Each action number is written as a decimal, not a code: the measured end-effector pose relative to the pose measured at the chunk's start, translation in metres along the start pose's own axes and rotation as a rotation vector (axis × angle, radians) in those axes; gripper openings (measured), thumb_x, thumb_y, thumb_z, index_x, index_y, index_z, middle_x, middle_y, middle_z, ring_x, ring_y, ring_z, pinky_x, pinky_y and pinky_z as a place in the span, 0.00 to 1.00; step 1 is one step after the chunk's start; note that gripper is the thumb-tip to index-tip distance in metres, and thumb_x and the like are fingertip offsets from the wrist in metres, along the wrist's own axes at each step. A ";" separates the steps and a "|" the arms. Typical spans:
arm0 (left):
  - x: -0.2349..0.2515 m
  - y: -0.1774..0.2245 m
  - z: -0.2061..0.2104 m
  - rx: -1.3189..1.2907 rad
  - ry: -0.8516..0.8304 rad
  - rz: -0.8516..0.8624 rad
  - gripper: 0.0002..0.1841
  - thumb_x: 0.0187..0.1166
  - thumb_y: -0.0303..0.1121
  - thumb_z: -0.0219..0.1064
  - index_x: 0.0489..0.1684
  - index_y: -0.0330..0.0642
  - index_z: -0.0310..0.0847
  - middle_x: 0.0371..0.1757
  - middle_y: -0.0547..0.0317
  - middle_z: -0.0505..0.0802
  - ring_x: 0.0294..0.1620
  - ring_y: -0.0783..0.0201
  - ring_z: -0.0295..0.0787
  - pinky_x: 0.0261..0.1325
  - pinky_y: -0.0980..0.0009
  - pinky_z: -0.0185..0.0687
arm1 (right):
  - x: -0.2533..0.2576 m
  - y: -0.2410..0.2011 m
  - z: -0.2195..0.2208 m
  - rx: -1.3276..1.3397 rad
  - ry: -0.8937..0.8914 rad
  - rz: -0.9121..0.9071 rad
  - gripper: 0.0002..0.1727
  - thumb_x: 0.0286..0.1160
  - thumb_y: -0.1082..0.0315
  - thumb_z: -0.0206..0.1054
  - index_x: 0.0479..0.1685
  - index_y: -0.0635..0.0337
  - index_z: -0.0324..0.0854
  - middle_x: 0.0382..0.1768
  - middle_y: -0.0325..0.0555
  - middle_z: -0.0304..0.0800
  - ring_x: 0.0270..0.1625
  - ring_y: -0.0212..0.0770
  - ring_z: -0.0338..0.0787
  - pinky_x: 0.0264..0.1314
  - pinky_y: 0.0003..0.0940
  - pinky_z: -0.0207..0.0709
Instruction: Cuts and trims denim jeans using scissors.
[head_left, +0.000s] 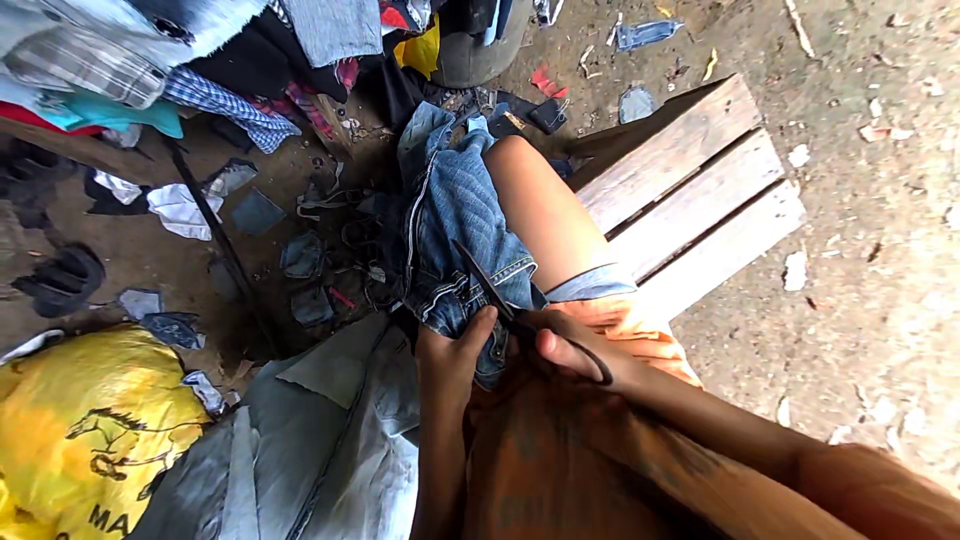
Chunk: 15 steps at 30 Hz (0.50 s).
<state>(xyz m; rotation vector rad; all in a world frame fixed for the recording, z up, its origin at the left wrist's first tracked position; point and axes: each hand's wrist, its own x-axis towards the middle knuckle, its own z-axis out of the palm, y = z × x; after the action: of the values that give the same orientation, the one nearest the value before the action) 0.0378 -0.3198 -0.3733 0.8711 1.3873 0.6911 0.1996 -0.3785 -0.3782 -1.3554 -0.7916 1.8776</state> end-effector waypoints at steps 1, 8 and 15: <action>0.001 0.000 0.000 -0.005 0.002 0.001 0.21 0.62 0.25 0.76 0.54 0.32 0.77 0.39 0.63 0.94 0.42 0.74 0.94 0.52 0.74 0.91 | 0.001 0.000 0.000 -0.003 0.017 -0.003 0.43 0.50 0.11 0.59 0.30 0.45 0.80 0.17 0.18 0.72 0.19 0.15 0.70 0.23 0.15 0.65; 0.003 0.000 0.001 -0.035 -0.002 -0.025 0.22 0.60 0.25 0.77 0.54 0.34 0.77 0.39 0.64 0.94 0.43 0.75 0.93 0.53 0.74 0.91 | -0.006 0.025 0.009 -0.048 0.195 -0.196 0.33 0.60 0.26 0.71 0.27 0.50 0.83 0.18 0.18 0.74 0.20 0.11 0.68 0.21 0.12 0.61; 0.014 -0.003 -0.005 -0.075 -0.057 -0.057 0.18 0.66 0.23 0.73 0.54 0.33 0.77 0.39 0.65 0.94 0.43 0.75 0.93 0.53 0.74 0.91 | -0.020 0.021 -0.016 -0.074 0.064 -0.029 0.39 0.54 0.19 0.67 0.35 0.49 0.84 0.19 0.18 0.75 0.18 0.12 0.69 0.19 0.12 0.62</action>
<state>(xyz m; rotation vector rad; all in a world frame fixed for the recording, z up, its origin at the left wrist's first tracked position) 0.0338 -0.3089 -0.3829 0.7831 1.3223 0.6659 0.2160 -0.4060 -0.3882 -1.4349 -0.8511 1.7887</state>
